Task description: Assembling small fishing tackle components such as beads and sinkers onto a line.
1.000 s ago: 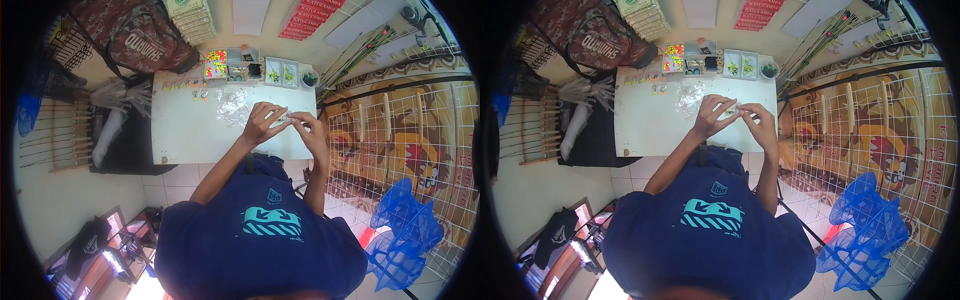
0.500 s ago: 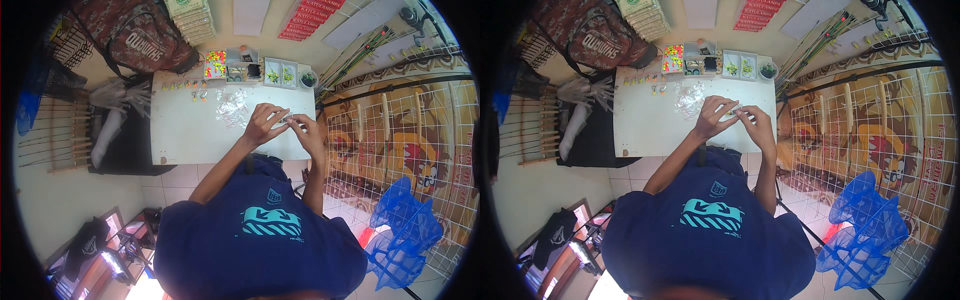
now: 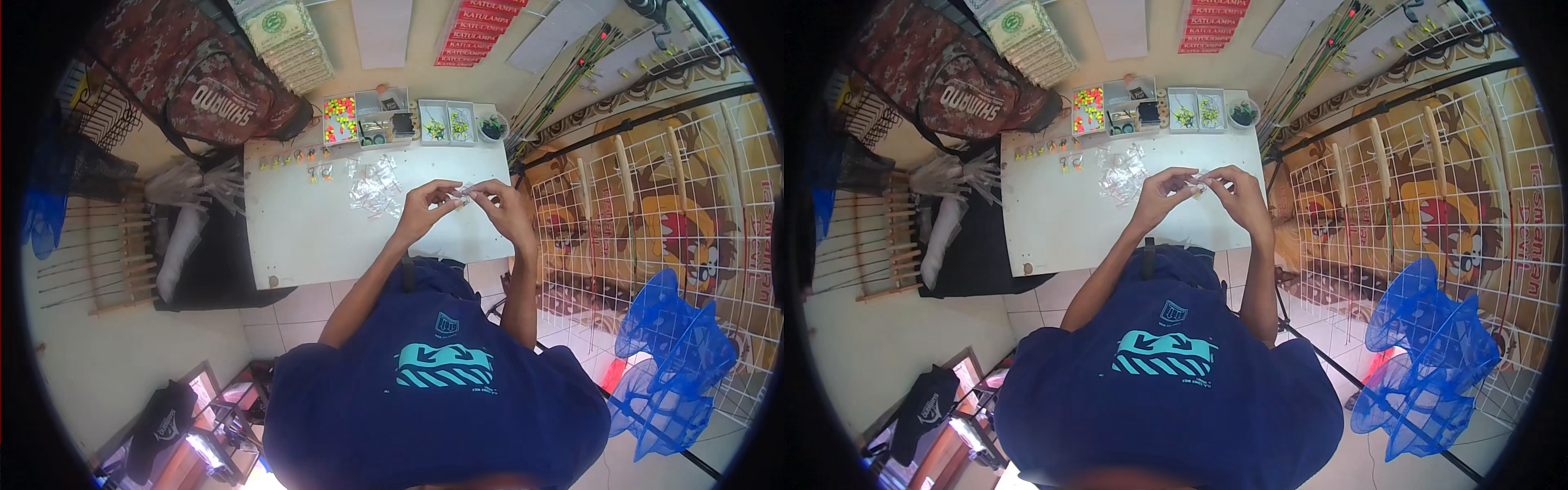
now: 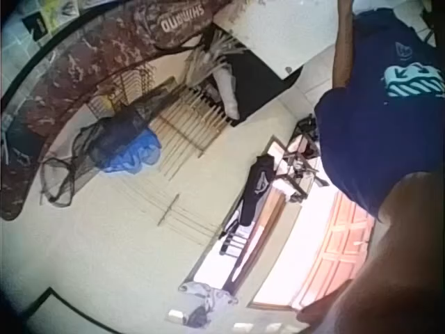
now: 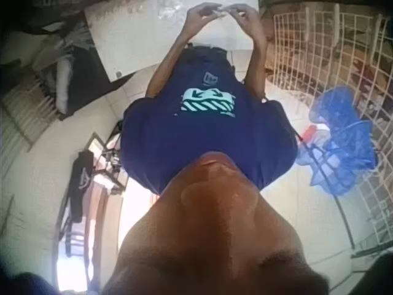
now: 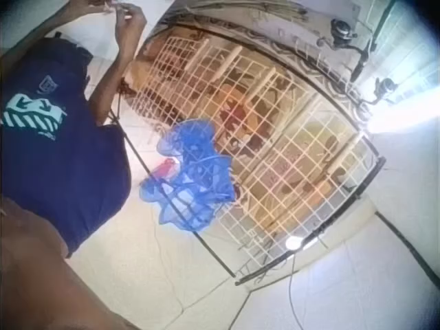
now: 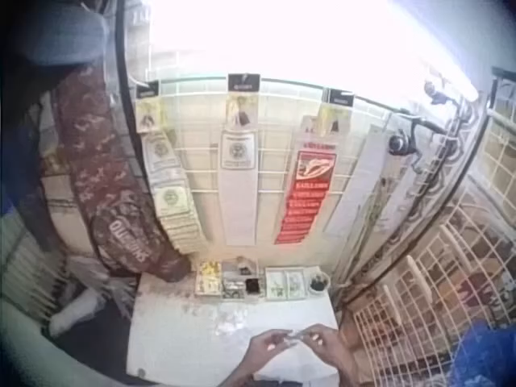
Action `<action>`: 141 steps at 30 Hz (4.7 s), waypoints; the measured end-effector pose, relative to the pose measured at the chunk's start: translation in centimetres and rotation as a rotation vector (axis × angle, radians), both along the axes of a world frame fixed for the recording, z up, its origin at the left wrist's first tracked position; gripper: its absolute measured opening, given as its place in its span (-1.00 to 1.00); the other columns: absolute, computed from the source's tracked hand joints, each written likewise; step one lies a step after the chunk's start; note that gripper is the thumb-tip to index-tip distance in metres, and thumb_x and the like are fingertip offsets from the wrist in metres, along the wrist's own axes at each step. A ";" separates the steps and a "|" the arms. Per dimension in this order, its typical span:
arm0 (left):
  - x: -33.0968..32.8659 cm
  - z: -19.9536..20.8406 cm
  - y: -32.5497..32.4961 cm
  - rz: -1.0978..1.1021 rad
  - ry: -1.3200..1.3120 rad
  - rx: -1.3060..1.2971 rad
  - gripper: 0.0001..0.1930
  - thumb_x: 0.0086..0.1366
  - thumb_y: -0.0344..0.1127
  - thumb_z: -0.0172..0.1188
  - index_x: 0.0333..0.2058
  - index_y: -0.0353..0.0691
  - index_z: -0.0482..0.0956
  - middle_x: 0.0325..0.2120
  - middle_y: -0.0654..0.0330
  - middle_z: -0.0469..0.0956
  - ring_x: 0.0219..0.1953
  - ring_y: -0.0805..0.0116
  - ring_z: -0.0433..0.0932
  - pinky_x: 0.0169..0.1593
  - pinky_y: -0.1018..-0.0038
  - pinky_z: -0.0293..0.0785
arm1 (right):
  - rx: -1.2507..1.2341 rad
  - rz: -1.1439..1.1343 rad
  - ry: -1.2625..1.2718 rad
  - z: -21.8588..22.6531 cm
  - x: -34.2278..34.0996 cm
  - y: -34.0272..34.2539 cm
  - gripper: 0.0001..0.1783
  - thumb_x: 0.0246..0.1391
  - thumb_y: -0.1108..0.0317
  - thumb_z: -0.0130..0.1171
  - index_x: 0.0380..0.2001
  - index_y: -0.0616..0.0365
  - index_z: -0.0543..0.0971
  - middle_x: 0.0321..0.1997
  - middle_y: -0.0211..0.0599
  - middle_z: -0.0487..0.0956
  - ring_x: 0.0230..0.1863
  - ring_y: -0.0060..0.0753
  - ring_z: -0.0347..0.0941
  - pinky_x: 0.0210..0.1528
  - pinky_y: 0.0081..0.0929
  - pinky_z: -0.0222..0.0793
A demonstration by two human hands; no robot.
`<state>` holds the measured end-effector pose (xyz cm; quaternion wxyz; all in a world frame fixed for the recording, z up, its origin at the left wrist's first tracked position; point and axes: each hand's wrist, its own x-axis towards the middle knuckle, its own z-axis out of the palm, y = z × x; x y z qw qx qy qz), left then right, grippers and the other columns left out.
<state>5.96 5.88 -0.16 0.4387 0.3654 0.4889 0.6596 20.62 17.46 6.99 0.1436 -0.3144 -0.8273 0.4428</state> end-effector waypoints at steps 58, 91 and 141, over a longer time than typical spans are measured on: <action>4.4 2.0 -6.2 0.484 0.144 -0.117 -0.87 0.16 -0.33 0.32 -0.42 -0.27 0.65 -0.55 0.33 0.57 -0.52 0.65 0.34 -0.42 0.62 0.24 | -0.396 -0.096 0.407 -2.2 0.4 -6.1 -0.74 0.01 0.45 0.31 -0.29 0.22 0.42 -0.45 -0.32 0.62 -0.37 -0.62 0.53 -0.23 -0.61 0.35; 0.2 1.8 -14.8 0.665 -0.108 -0.258 -0.82 0.17 -0.42 0.30 -0.26 -0.35 0.59 -0.39 0.22 0.60 -0.32 0.53 0.54 -0.20 0.61 0.44 | -0.562 0.212 0.097 -5.5 -6.4 -11.2 -0.83 0.06 0.42 0.27 -0.27 0.23 0.59 -0.42 -0.46 0.60 -0.36 -0.73 0.45 -0.26 -0.70 0.32; -24.0 -14.0 -17.0 0.266 1.285 -0.656 -0.51 0.23 -0.31 0.11 0.13 -0.32 0.35 0.20 0.06 0.28 0.09 0.04 0.30 0.17 0.26 0.27 | -0.214 0.059 0.002 -22.9 -25.7 -19.1 -0.75 -0.06 0.52 0.22 -0.24 0.03 0.62 -0.26 -0.25 0.43 -0.40 -0.43 0.38 -0.23 -0.49 0.40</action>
